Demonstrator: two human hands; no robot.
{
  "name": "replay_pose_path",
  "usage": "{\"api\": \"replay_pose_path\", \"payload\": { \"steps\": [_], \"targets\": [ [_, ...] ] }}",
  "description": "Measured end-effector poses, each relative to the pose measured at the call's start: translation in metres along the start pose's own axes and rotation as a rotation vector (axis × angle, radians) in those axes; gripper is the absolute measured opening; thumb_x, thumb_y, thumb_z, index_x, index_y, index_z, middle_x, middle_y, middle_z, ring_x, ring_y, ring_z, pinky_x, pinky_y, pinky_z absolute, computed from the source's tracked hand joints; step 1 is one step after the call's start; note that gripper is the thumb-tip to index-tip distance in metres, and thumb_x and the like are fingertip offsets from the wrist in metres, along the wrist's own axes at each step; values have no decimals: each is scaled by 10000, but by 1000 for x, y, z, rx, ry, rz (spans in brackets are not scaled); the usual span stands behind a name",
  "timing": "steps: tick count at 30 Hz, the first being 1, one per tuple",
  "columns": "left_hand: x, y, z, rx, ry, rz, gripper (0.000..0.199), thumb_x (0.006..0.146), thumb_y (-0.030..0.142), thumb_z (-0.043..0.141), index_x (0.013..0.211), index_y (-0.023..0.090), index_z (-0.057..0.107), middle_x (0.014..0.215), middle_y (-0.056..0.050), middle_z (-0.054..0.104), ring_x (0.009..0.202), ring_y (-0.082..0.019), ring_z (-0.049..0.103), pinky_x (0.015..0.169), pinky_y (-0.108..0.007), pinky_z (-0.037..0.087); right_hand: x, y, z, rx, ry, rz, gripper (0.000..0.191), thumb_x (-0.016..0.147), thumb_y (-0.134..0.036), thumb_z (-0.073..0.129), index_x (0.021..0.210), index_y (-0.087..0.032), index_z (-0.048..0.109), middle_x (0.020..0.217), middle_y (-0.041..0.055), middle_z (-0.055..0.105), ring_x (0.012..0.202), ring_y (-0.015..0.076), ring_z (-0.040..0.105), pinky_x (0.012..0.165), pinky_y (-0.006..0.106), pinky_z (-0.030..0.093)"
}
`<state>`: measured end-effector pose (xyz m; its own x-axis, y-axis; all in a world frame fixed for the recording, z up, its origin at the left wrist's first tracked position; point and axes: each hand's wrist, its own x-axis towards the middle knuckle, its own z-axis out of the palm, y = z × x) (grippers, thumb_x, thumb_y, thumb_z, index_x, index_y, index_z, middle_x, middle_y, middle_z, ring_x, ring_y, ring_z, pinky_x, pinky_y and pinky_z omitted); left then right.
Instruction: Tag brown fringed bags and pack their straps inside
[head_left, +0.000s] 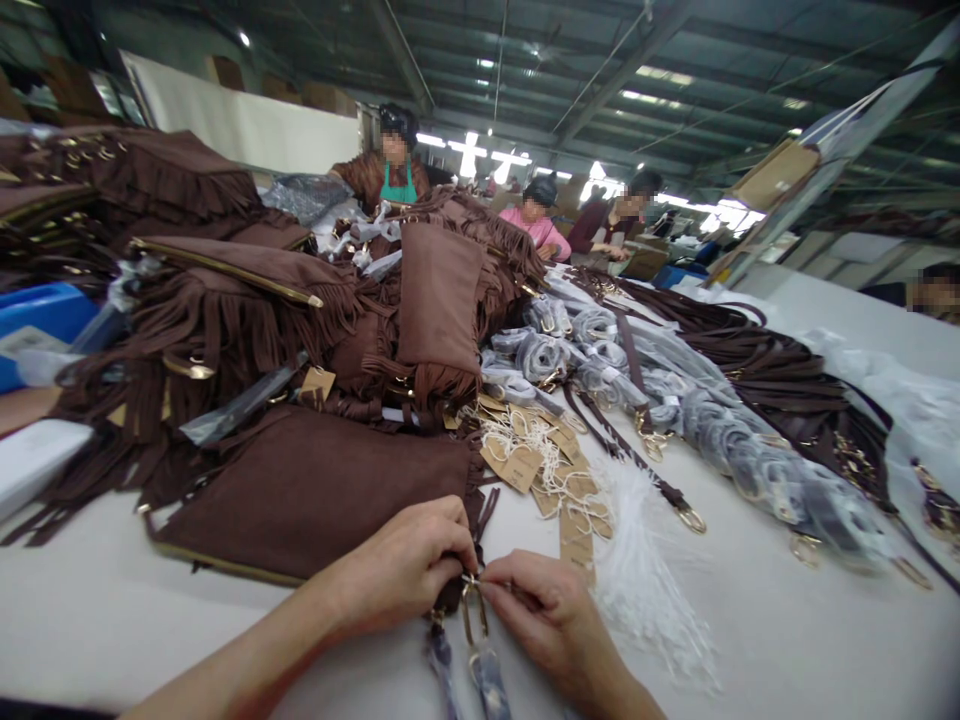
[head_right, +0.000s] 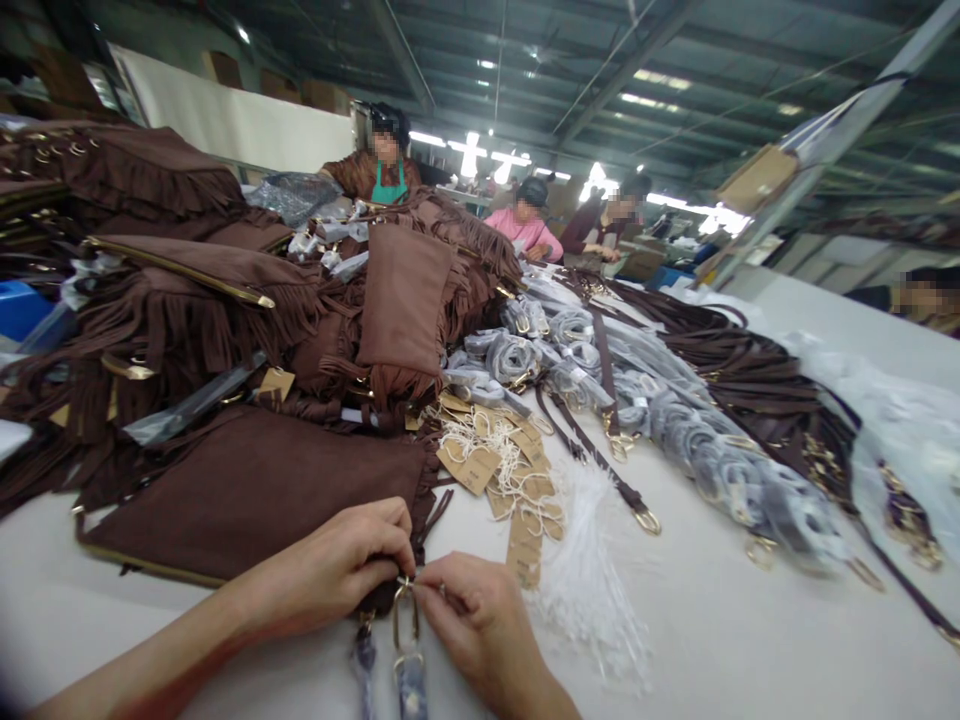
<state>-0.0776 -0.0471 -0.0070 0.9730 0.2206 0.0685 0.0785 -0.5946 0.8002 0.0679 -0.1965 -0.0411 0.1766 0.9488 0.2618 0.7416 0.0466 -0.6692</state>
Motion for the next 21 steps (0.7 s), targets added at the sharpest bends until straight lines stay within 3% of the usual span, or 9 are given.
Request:
{"api": "replay_pose_path", "payload": {
  "steps": [6,11,15,18,21],
  "targets": [
    [-6,4,-7,17,-9,-3,306,689,-82,514,836,149,651,896,-7,574,855,-138,558,756,-213,433,1,-2,2,-14,-8,7,189,883,-180,560,785,-203,720,664,0,698,588,130,628,596,188,465],
    [-4,5,1,107,-25,14,168,804,9,573,742,160,611,874,-4,546,822,-140,546,723,-224,415,2,-2,3,18,-39,59,197,898,-218,551,798,-203,719,705,14,713,630,150,647,617,212,467],
    [-2,1,6,228,-22,70,222,881,34,486,704,161,529,858,-29,546,795,-161,526,684,-253,391,1,-4,3,18,-55,85,221,904,-238,510,850,-201,720,741,29,713,664,169,651,638,246,465],
    [-3,-1,3,145,53,102,204,831,-3,455,735,174,483,834,-17,527,770,-154,502,670,-250,374,2,-11,-7,-48,-131,155,239,878,-249,527,1038,-190,695,677,8,653,606,174,600,602,272,439],
    [-3,-1,-3,-2,175,76,206,765,-15,445,730,188,441,771,13,494,718,-135,464,654,-242,353,5,-19,-23,-84,-206,222,310,849,-221,539,1142,-201,636,734,1,646,640,175,591,607,276,424]
  ]
}}
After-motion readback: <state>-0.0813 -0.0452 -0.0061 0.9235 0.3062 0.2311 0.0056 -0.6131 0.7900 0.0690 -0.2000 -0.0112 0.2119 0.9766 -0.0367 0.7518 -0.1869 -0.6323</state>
